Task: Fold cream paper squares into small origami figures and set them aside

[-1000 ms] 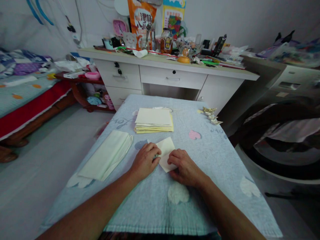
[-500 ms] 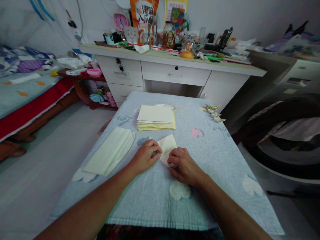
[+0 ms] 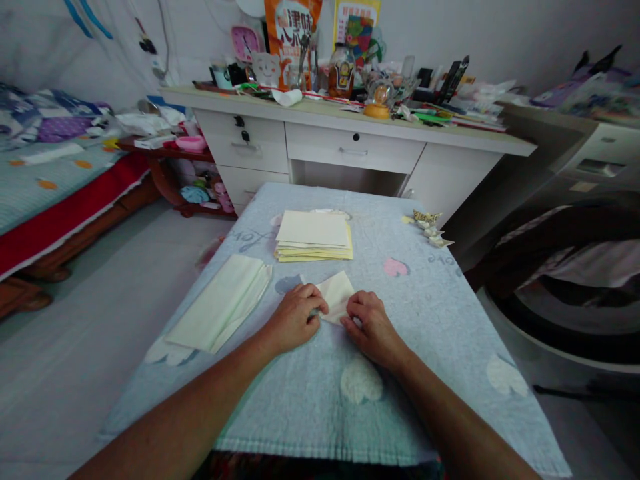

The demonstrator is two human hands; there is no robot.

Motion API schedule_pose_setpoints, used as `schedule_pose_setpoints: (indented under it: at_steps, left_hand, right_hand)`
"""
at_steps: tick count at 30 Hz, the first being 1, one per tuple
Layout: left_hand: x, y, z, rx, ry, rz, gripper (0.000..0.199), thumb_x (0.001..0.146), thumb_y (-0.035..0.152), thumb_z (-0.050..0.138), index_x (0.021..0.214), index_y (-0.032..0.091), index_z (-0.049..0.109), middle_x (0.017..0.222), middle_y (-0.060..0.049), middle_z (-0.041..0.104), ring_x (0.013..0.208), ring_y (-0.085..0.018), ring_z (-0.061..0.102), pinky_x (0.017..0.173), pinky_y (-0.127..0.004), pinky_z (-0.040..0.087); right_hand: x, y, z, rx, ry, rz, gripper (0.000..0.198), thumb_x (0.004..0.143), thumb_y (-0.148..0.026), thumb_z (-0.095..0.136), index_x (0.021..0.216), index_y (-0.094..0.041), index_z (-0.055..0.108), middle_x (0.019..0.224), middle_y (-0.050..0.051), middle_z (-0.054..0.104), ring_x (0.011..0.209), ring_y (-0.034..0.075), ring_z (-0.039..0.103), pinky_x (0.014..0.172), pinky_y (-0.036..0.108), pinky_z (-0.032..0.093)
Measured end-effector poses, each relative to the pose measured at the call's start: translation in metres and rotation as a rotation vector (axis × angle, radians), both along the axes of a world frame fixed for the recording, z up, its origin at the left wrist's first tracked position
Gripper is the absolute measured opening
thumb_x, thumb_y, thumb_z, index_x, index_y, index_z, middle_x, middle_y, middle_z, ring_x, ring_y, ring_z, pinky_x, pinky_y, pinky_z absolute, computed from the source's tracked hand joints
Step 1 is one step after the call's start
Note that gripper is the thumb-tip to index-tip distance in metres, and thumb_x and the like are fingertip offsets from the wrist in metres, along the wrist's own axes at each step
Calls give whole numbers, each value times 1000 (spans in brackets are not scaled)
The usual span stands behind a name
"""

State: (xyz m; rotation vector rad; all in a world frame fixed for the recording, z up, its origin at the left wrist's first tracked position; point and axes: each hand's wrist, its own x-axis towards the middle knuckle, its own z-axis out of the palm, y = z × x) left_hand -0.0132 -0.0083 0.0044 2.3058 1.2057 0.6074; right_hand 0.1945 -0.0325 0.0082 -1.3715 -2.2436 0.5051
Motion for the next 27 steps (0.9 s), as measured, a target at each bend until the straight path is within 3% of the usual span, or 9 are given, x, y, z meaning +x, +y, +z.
schedule_pose_setpoints:
  at_steps: [7,19,27]
  left_hand:
    - [1,-1,1,-4,5,7,5,78,20,60,81,19,64,93,-3,57,94,-20,52,86,-35,40]
    - [5,-1,-4,33,3,54,6,82,19,58,77,19,62,89,-3,56,91,-19,51,83,-34,40]
    - [9,-1,-4,26,28,119,5,78,18,60,74,18,61,87,-3,54,87,-19,50,81,-34,41]
  right_hand:
    - [-2,3,-7,-12,17,-156,15,83,-21,64,69,-18,60,89,4,57,89,19,46,81,33,34]
    - [-7,7,-9,-8,-55,-315,17,78,-25,69,64,-18,62,86,4,58,88,20,46,78,32,32]
    - [-8,9,-11,-2,-104,-343,17,76,-26,71,63,-19,62,86,4,57,87,20,46,78,32,32]
